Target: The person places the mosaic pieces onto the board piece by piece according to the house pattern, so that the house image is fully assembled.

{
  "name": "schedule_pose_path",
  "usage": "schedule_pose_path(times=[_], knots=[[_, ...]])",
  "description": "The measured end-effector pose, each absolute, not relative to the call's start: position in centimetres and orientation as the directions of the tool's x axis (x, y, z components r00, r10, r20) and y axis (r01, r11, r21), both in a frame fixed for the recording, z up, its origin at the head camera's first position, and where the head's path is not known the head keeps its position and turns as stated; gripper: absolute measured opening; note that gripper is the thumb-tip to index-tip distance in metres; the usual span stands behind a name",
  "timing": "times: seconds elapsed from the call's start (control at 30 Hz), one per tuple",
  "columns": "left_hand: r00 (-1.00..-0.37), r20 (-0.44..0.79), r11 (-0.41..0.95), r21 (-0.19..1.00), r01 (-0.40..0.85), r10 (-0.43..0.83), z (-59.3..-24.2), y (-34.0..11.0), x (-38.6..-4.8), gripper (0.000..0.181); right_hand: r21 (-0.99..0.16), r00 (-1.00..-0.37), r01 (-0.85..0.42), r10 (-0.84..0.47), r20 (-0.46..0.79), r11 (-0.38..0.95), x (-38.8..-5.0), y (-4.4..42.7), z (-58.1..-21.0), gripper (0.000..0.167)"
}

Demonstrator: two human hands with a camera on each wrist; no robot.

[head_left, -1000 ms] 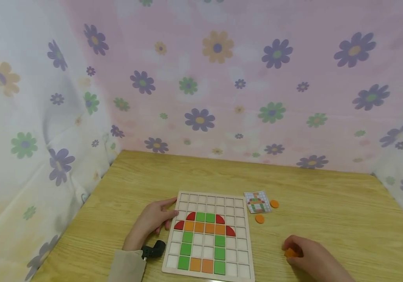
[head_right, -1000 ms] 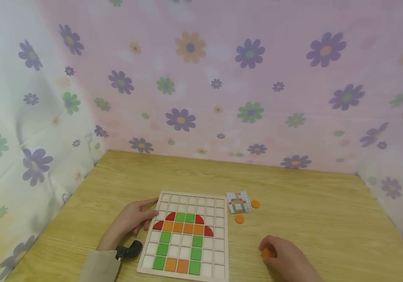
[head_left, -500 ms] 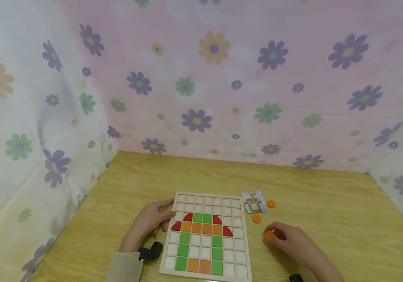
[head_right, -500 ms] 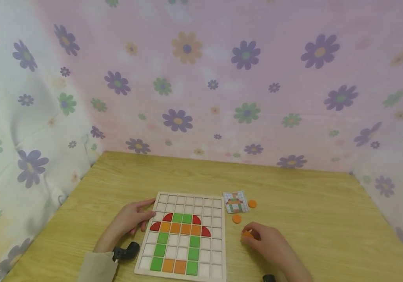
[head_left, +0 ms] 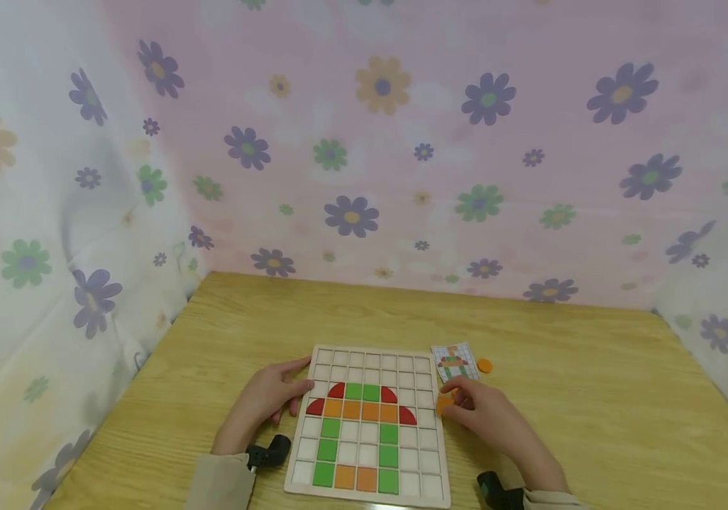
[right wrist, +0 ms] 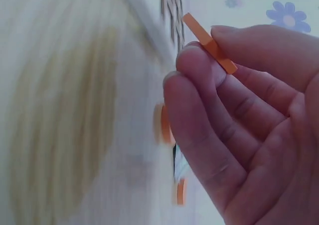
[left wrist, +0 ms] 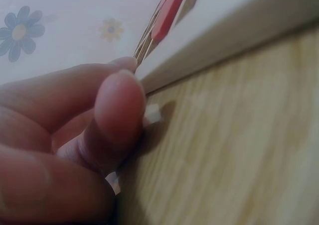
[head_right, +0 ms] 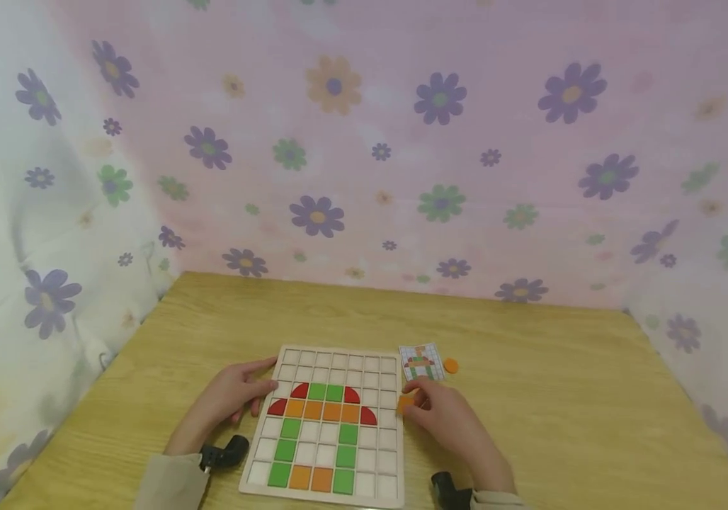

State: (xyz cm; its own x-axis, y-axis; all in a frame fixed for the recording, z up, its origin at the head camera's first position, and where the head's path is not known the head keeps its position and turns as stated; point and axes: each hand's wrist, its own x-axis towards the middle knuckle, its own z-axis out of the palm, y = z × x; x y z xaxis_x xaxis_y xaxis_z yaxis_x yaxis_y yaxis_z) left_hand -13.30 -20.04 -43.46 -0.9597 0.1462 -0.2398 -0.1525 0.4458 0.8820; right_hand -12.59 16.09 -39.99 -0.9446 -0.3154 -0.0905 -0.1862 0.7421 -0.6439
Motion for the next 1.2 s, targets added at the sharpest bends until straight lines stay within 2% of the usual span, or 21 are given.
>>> schedule_pose_path(times=[0.13, 0.53, 0.87, 1.03, 1.2], knots=[[-0.957, -0.254, 0.449, 0.878, -0.165, 0.144, -43.8, -20.0, -13.2, 0.056, -0.656, -0.927, -0.236, -0.369, -0.071, 0.717, -12.9, 15.1, -40.0, 0.017], [-0.961, -0.229, 0.462, 0.877, -0.134, 0.157, -43.9, -20.3, -13.1, 0.056, -0.672, -0.873, -0.327, -0.485, -0.054, 0.664, -14.9, 12.1, -39.3, 0.022], [-0.957, -0.239, 0.443, 0.885, -0.145, 0.164, -43.7, -20.3, -13.3, 0.056, -0.773, -0.898, -0.217, -0.432, -0.081, 0.596, -16.5, 10.2, -39.2, 0.025], [-0.96, -0.239, 0.453, 0.879, -0.148, 0.149, -43.8, -20.4, -13.3, 0.055, -0.796, -0.885, -0.233, -0.461, -0.065, 0.559, -17.1, 8.9, -39.5, 0.027], [-0.962, -0.217, 0.451, 0.884, -0.123, 0.163, -43.7, -20.4, -13.5, 0.056, -0.778, -0.899, -0.257, -0.436, -0.024, 0.573, -17.4, 7.7, -39.6, 0.023]])
